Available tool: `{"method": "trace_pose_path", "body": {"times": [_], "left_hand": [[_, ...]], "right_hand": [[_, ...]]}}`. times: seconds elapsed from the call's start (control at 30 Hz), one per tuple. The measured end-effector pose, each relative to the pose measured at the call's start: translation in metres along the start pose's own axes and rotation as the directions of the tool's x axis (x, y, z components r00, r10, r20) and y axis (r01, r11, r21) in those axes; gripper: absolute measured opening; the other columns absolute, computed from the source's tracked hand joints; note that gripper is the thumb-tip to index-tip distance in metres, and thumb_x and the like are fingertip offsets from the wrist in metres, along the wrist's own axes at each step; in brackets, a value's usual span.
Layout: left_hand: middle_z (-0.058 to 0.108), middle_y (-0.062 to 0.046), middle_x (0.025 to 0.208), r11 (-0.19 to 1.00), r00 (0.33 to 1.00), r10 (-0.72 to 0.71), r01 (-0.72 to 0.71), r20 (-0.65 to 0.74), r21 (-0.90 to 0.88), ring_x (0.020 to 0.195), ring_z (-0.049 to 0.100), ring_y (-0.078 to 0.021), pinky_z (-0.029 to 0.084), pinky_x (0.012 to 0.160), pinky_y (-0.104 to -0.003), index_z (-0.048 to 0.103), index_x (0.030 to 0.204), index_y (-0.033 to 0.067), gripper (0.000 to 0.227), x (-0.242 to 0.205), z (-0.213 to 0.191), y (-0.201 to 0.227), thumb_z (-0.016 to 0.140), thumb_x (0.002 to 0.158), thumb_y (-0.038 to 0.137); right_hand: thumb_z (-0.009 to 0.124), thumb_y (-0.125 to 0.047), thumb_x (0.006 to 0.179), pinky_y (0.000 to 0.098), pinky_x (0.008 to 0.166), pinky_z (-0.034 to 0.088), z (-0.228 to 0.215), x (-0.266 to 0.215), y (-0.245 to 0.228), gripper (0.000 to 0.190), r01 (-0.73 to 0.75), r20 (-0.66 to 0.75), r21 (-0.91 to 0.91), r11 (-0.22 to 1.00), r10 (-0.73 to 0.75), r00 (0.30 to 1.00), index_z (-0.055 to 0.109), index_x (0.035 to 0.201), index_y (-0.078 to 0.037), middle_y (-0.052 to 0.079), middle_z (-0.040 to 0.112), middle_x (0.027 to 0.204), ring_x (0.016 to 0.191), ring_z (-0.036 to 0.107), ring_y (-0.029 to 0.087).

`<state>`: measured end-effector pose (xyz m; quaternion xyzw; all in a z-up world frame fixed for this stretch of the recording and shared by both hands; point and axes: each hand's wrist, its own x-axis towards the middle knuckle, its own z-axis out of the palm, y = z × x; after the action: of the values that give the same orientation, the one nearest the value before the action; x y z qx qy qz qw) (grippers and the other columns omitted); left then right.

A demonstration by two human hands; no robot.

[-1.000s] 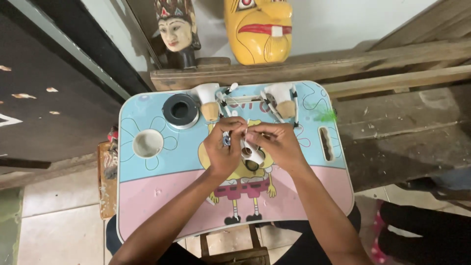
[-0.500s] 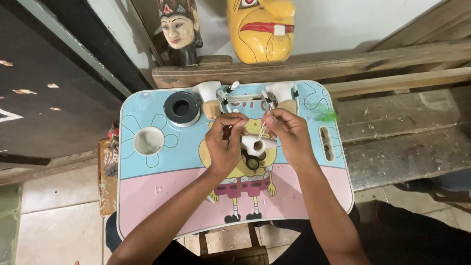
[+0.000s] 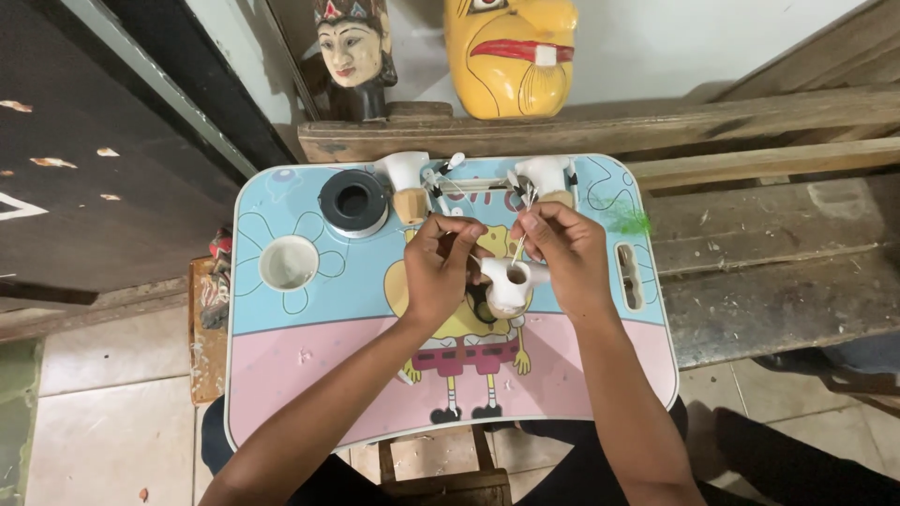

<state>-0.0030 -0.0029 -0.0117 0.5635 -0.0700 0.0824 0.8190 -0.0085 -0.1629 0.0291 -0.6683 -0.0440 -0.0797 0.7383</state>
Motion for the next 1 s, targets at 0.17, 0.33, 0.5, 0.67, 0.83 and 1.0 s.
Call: {"method": "trace_pose_path", "body": {"times": [0.17, 0.33, 0.5, 0.67, 0.83, 1.0], "left_hand": [[0.074, -0.018, 0.087, 0.974, 0.995, 0.064, -0.079, 0.078, 0.214, 0.061, 0.074, -0.0203, 0.056, 0.037, -0.026, 0.062, 0.092, -0.0049, 0.01, 0.013, -0.015, -0.02, 0.066, 0.1, 0.0], [0.072, -0.007, 0.064, 0.876, 0.972, 0.167, -0.223, 0.164, 0.428, 0.051, 0.069, -0.0183, 0.051, 0.044, -0.025, 0.067, 0.089, 0.0044, 0.011, 0.022, -0.024, -0.028, 0.075, 0.096, 0.008], [0.072, -0.01, 0.063, 0.811, 0.962, 0.197, -0.269, 0.19, 0.52, 0.048, 0.06, -0.0173, 0.047, 0.049, -0.028, 0.068, 0.091, 0.0059, 0.009, 0.026, -0.027, -0.027, 0.074, 0.096, 0.011], [0.078, -0.015, 0.081, 0.955, 0.979, 0.165, -0.188, 0.118, 0.23, 0.049, 0.061, -0.0121, 0.053, 0.052, -0.028, 0.068, 0.092, -0.0005, 0.007, 0.023, -0.025, -0.017, 0.072, 0.097, 0.002], [0.075, -0.013, 0.071, 0.991, 0.99, 0.1, -0.108, 0.098, 0.074, 0.046, 0.063, -0.0119, 0.05, 0.047, -0.023, 0.071, 0.091, -0.0018, 0.005, 0.027, -0.024, -0.019, 0.074, 0.094, 0.0], [0.069, -0.008, 0.056, 0.952, 0.98, 0.174, -0.191, 0.093, 0.238, 0.045, 0.06, -0.0095, 0.044, 0.047, -0.021, 0.074, 0.09, 0.0031, 0.007, 0.029, -0.033, -0.035, 0.078, 0.092, 0.007]], "right_hand": [[0.065, -0.009, 0.102, 0.0202, 0.057, 0.041, -0.005, 0.013, 0.018, 0.013, 0.019, -0.013, -0.098, 0.995, -0.02, 1.0, 0.069, 0.1, 0.003, 0.016, 0.069, 0.081, 0.062, 0.049, 0.008], [0.062, -0.008, 0.104, 0.0252, 0.062, 0.043, -0.001, 0.015, 0.026, 0.013, 0.02, -0.021, -0.323, 0.946, -0.028, 0.999, 0.073, 0.103, 0.0, 0.016, 0.071, 0.083, 0.067, 0.054, 0.015], [0.072, -0.018, 0.1, 0.0239, 0.063, 0.046, 0.01, 0.017, 0.046, 0.012, 0.107, 0.035, -0.491, 0.865, -0.103, 0.994, 0.078, 0.099, -0.009, 0.007, 0.076, 0.079, 0.068, 0.063, 0.013], [0.077, -0.015, 0.096, 0.0241, 0.06, 0.044, 0.01, 0.018, 0.049, 0.007, 0.175, 0.073, -0.492, 0.853, -0.16, 0.984, 0.08, 0.098, -0.009, 0.006, 0.072, 0.072, 0.063, 0.054, 0.01], [0.077, -0.013, 0.095, 0.0261, 0.06, 0.046, 0.009, 0.02, 0.048, 0.007, 0.209, 0.118, -0.481, 0.852, -0.173, 0.978, 0.079, 0.096, -0.006, 0.009, 0.07, 0.069, 0.064, 0.056, 0.011], [0.078, -0.016, 0.095, 0.0259, 0.059, 0.046, 0.008, 0.02, 0.051, 0.009, 0.193, 0.12, -0.445, 0.874, -0.156, 0.98, 0.08, 0.095, -0.007, 0.007, 0.067, 0.065, 0.062, 0.055, 0.011]]}}
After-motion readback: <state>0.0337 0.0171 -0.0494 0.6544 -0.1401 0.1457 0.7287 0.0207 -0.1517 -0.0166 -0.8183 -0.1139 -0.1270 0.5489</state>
